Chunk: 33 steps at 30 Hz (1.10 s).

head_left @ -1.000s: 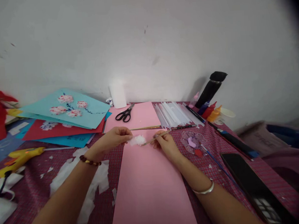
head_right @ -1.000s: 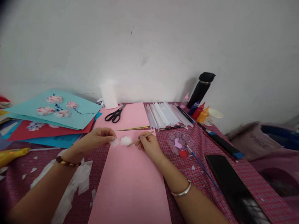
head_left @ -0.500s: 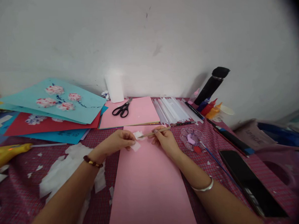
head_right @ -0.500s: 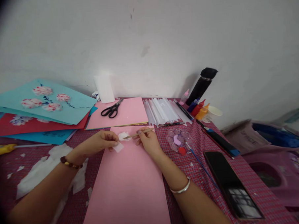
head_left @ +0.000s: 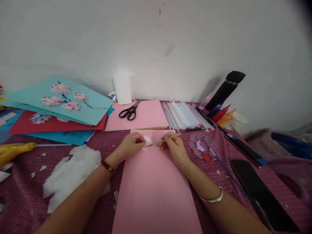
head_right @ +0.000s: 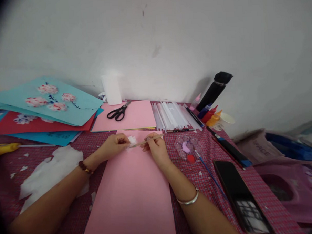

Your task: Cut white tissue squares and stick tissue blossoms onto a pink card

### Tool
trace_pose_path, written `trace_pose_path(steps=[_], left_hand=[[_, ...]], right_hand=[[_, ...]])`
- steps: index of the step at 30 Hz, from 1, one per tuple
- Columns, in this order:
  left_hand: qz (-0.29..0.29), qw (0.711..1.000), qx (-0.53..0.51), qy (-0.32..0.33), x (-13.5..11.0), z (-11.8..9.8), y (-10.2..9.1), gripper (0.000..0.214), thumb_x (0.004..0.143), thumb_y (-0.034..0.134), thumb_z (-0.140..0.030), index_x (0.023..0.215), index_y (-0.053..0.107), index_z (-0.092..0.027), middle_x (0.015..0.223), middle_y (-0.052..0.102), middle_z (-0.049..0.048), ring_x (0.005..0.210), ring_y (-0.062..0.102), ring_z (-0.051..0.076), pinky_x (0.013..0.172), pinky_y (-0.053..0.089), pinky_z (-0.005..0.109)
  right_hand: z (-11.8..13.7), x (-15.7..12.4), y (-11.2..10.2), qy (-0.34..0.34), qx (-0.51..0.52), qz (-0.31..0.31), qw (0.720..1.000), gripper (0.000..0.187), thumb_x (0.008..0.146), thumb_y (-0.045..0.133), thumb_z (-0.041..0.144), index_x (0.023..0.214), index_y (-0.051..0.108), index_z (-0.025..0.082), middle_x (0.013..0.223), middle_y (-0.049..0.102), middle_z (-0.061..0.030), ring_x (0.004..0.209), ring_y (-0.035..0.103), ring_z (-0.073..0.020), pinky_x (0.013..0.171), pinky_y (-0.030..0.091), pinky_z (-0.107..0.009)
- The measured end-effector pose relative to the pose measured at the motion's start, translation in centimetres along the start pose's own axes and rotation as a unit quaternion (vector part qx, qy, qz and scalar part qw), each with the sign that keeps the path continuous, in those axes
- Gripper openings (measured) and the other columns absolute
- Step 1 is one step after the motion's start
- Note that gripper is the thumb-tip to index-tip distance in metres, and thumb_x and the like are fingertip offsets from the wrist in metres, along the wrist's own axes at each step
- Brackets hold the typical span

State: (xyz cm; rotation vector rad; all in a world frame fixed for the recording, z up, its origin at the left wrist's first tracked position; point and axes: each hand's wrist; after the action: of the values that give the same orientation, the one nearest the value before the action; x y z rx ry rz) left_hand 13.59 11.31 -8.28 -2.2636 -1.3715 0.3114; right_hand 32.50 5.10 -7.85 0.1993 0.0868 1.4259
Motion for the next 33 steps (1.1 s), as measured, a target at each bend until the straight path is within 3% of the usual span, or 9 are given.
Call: trace_pose_path(steps=[6, 13, 29, 33], left_hand=[[-0.016, 1.000, 0.010, 0.001, -0.1, -0.4, 0.1, 0.009, 0.068, 0.056, -0.021, 0.064, 0.061, -0.015, 0.062, 0.058, -0.0009, 0.059, 0.050, 0.011, 0.052, 0.034, 0.021], [-0.052, 0.998, 0.000, -0.018, -0.2, -1.0, -0.7, 0.022, 0.079, 0.046, -0.029, 0.062, 0.049, -0.017, 0.053, 0.045, -0.0050, 0.049, 0.040, 0.010, 0.048, 0.029, 0.022], [-0.026, 0.999, 0.002, -0.042, -0.5, -1.4, -1.3, 0.019, 0.080, 0.045, -0.030, 0.066, 0.050, -0.018, 0.055, 0.046, -0.0044, 0.048, 0.040, 0.010, 0.046, 0.028, 0.022], [-0.025, 0.999, -0.001, -0.040, -0.4, -1.2, -1.2, 0.020, 0.080, 0.045, -0.031, 0.067, 0.050, -0.018, 0.055, 0.046, -0.0049, 0.047, 0.038, 0.009, 0.045, 0.027, 0.021]], right_hand=[[-0.2, -0.1, 0.2, -0.029, -0.050, 0.021, 0.998, 0.013, 0.081, 0.054, 0.030, 0.076, 0.054, 0.019, 0.060, 0.064, 0.0016, 0.049, 0.058, -0.0115, 0.051, 0.048, -0.024], [-0.2, -0.3, 0.1, -0.045, -0.088, 0.028, 0.995, 0.016, 0.084, 0.052, 0.034, 0.079, 0.054, 0.019, 0.063, 0.063, 0.0011, 0.053, 0.059, -0.0132, 0.055, 0.050, -0.027], [-0.4, -0.7, 0.3, -0.070, -0.154, -0.002, 0.986, 0.018, 0.087, 0.049, 0.035, 0.081, 0.055, 0.020, 0.068, 0.063, -0.0010, 0.059, 0.063, -0.0157, 0.059, 0.053, -0.029], [-0.4, -1.1, 0.4, -0.080, -0.148, 0.018, 0.986, 0.016, 0.086, 0.051, 0.034, 0.083, 0.057, 0.019, 0.072, 0.064, -0.0015, 0.061, 0.063, -0.0150, 0.061, 0.052, -0.029]])
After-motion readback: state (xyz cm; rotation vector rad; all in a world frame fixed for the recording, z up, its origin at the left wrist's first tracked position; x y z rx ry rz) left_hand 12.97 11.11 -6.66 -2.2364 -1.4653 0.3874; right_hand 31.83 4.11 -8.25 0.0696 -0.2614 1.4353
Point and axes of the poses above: each hand's wrist, its own x-axis towards the middle knuckle, its own y-axis out of the palm, z = x × y
